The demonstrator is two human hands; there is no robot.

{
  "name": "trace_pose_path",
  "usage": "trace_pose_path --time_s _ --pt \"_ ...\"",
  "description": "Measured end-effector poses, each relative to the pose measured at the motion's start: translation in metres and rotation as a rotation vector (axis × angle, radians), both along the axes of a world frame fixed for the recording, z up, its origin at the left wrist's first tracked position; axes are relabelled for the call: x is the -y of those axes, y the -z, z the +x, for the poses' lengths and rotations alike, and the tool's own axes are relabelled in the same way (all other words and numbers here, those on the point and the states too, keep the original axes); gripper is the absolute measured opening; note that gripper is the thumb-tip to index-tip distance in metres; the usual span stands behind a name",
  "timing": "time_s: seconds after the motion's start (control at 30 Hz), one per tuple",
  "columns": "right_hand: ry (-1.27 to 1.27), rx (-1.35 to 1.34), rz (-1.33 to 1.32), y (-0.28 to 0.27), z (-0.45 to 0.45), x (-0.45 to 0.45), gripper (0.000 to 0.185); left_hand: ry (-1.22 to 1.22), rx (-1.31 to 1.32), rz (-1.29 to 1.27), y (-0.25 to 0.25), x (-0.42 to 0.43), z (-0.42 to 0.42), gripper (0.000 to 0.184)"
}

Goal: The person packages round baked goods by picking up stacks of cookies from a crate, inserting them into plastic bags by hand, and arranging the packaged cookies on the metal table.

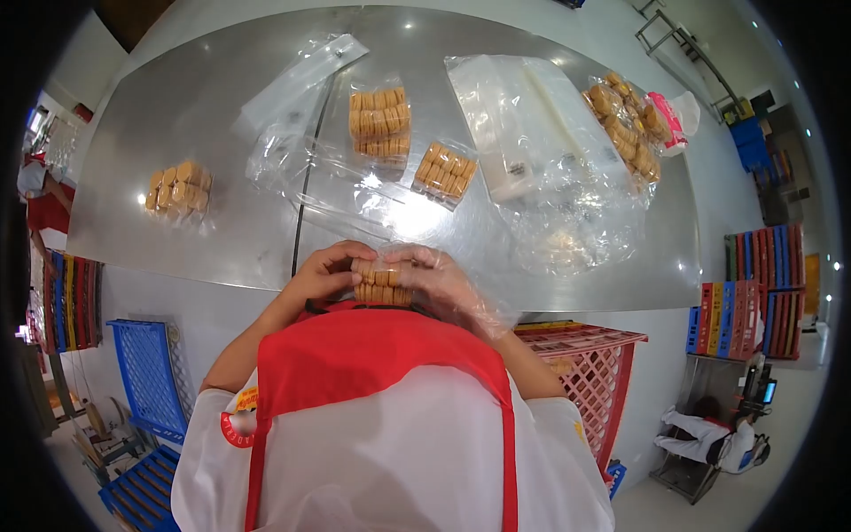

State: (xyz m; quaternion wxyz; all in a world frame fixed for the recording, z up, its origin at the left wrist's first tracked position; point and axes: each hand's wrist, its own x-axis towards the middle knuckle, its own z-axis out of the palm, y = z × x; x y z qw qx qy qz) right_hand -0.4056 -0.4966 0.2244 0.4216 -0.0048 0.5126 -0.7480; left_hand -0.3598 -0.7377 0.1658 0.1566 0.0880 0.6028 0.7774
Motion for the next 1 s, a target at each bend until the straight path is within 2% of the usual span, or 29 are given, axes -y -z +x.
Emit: trace_pose_path --time_s 0.07,0.27,0.33,0.43,0.53,0.57,0.67,0.7,0.77,0.8,0.87,0.9,0.97,1.0 --pt "0.011 -0.067 -0.027 0.011 0.005 -0.003 0.026 -0.019 -0.147 -0.090 0.010 0.000 0.000 0.031" --pt "0.117 -0.205 0.007 0.017 -0.003 -0.002 0.021 -0.148 -0.174 -0.265 -0.010 -0.011 -0.010 0.020" --pt "0.142 -0.238 0.051 0.007 -0.007 -0.002 0.022 -0.173 -0.198 -0.250 -0.025 -0.015 -0.017 0.018" --pt "-0.061 -0.454 0.369 -0.039 0.001 -0.002 0.049 -0.175 -0.149 -0.283 -0.043 -0.022 -0.022 0.017" --pt "-0.453 -0.975 0.969 -0.086 0.013 0.013 0.083 -0.175 -0.019 -0.397 -0.047 -0.036 -0.024 0.019" --pt "-0.412 -1.035 0.811 -0.080 0.015 0.013 0.100 -0.178 0.028 -0.442 -0.048 -0.041 -0.026 0.020" --pt "-0.337 -1.004 0.808 -0.063 0.016 0.018 0.100 -0.165 -0.107 -0.692 -0.060 -0.048 -0.028 0.026" --pt "-0.294 -0.892 0.689 -0.054 0.012 0.014 0.101 -0.142 -0.159 -0.702 -0.057 -0.048 -0.028 0.032" --pt "-0.209 -0.652 0.446 -0.036 0.012 0.003 0.104 -0.183 -0.196 -0.850 -0.089 -0.055 -0.017 0.033" --pt "-0.108 -0.455 0.346 -0.036 0.015 -0.003 0.099 -0.204 -0.210 -0.924 -0.106 -0.058 -0.011 0.034" --pt "0.086 -0.060 0.140 -0.035 0.022 -0.016 0.088 -0.305 -0.398 -1.114 -0.117 -0.060 -0.010 0.032" --pt "0.198 0.011 -0.024 -0.027 0.023 -0.021 0.079 -0.349 -0.514 -1.187 -0.119 -0.060 -0.015 0.031" --pt "0.277 0.100 -0.224 -0.017 0.022 -0.038 0.074 -0.436 -0.847 -1.273 -0.117 -0.061 -0.032 0.036" --pt "0.322 0.141 -0.323 -0.018 0.021 -0.044 0.072 -0.420 -0.863 -1.316 -0.114 -0.062 -0.041 0.037"
